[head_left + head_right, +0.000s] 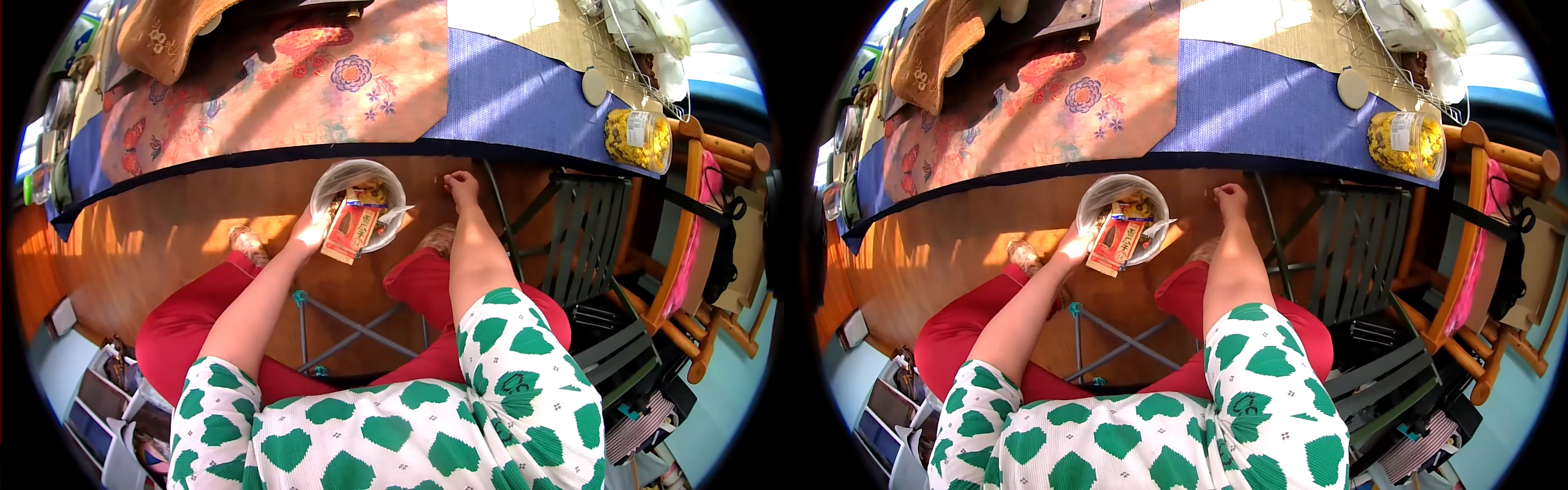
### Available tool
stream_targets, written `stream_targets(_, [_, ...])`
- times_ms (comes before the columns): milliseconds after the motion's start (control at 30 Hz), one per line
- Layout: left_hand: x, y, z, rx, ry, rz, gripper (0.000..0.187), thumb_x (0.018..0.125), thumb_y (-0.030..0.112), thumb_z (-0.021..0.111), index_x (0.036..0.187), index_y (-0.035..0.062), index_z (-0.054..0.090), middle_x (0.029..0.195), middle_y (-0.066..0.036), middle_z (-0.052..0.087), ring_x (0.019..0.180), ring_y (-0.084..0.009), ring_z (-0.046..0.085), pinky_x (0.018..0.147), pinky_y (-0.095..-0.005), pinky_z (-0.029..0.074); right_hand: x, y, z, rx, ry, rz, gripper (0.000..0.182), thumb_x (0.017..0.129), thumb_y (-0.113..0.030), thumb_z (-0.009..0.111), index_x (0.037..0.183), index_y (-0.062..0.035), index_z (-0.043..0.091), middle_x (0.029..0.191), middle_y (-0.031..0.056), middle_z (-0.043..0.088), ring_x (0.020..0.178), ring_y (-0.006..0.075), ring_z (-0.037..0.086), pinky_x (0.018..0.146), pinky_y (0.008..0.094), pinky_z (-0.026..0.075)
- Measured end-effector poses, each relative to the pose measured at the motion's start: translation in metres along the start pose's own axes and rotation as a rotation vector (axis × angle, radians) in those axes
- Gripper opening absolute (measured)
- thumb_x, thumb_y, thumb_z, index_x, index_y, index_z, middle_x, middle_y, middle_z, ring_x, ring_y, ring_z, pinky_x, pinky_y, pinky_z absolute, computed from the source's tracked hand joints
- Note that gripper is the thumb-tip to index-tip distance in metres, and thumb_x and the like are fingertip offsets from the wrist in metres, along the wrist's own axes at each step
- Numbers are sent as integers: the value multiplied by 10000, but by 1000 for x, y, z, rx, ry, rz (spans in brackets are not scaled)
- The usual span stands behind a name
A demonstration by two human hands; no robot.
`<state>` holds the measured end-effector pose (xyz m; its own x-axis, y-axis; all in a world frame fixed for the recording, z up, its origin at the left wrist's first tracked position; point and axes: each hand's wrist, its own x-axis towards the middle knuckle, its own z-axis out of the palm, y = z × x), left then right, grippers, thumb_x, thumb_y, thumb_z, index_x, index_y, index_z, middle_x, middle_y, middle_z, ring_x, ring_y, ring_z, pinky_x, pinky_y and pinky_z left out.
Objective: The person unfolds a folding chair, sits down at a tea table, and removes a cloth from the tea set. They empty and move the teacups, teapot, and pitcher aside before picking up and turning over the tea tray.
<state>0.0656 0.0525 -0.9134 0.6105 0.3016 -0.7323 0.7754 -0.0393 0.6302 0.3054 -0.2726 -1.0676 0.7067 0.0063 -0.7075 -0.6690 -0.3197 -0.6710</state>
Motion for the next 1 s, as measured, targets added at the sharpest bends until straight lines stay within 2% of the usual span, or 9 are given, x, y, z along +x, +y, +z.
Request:
stream_targets(233, [1,-4,-1,-90,18,-112,505,982,207,573,1447,82,419,1355,-122,578,1235,-233,537,1033,-339,410,-23,-22,20,-559,127,-289,244,686,-86,847,853,-42,674,774,70,694,700,179,658,683,311,542])
stream_targets(433, [-2,6,-1,-14,33,-111,471,993,212,540,1418,40,431,1354,-156,571,1254,-255,530,1046,-342,404,-24,-28,36,-763,10,-280,155,735,-61,773,860,-46,682,769,80,702,748,162,676,701,307,553])
stream_targets(533, [11,-16,-1,-84,-18,-11,470,983,213,536,1405,29,439,1365,-173,564,1274,-281,522,1053,-356,403,-29,-43,41,-664,-34,-138,126,774,-61,740,883,-47,680,803,63,693,763,163,669,706,305,560])
stream_targets(600, [13,-27,-2,-84,-23,77,477,975,225,549,1397,28,447,1370,-178,559,1280,-290,520,1056,-361,402,-42,-54,48,-321,-150,-36,129,805,-76,730,917,-51,672,838,47,677,769,160,661,704,297,561])
stream_targets(733, [29,-46,-1,107,-2,103,543,946,328,573,1383,26,459,1307,-225,600,1246,-351,559,1025,-401,441,-96,-113,52,165,-428,23,158,861,-89,704,1001,-48,643,886,21,641,766,155,644,690,270,558])
stream_targets(800, [36,-50,0,184,59,114,557,924,416,583,1334,48,500,1278,-244,607,1218,-400,565,997,-432,460,-132,-145,55,181,-579,132,180,873,-52,678,1044,-9,645,858,36,666,703,136,621,698,268,554])
stream_targets(933, [26,-34,4,79,135,115,556,901,494,576,1290,98,542,1270,-233,613,1218,-411,555,983,-442,463,-171,-162,75,-379,-736,41,209,895,-27,643,1102,-4,652,832,49,665,660,138,611,595,263,515])
stream_targets(967, [42,-49,5,63,103,94,538,885,466,610,1295,121,560,1249,-196,643,1202,-352,593,972,-414,470,-187,-173,80,-512,-672,-42,235,886,4,632,1118,-11,668,817,63,664,675,133,629,556,271,503])
stream_targets(1000, [25,-34,3,-139,122,129,504,861,364,656,1296,121,582,1219,-160,671,1166,-283,628,954,-376,477,-210,-190,85,-614,-604,-179,144,888,4,642,1012,-20,711,819,50,694,680,101,653,549,255,512])
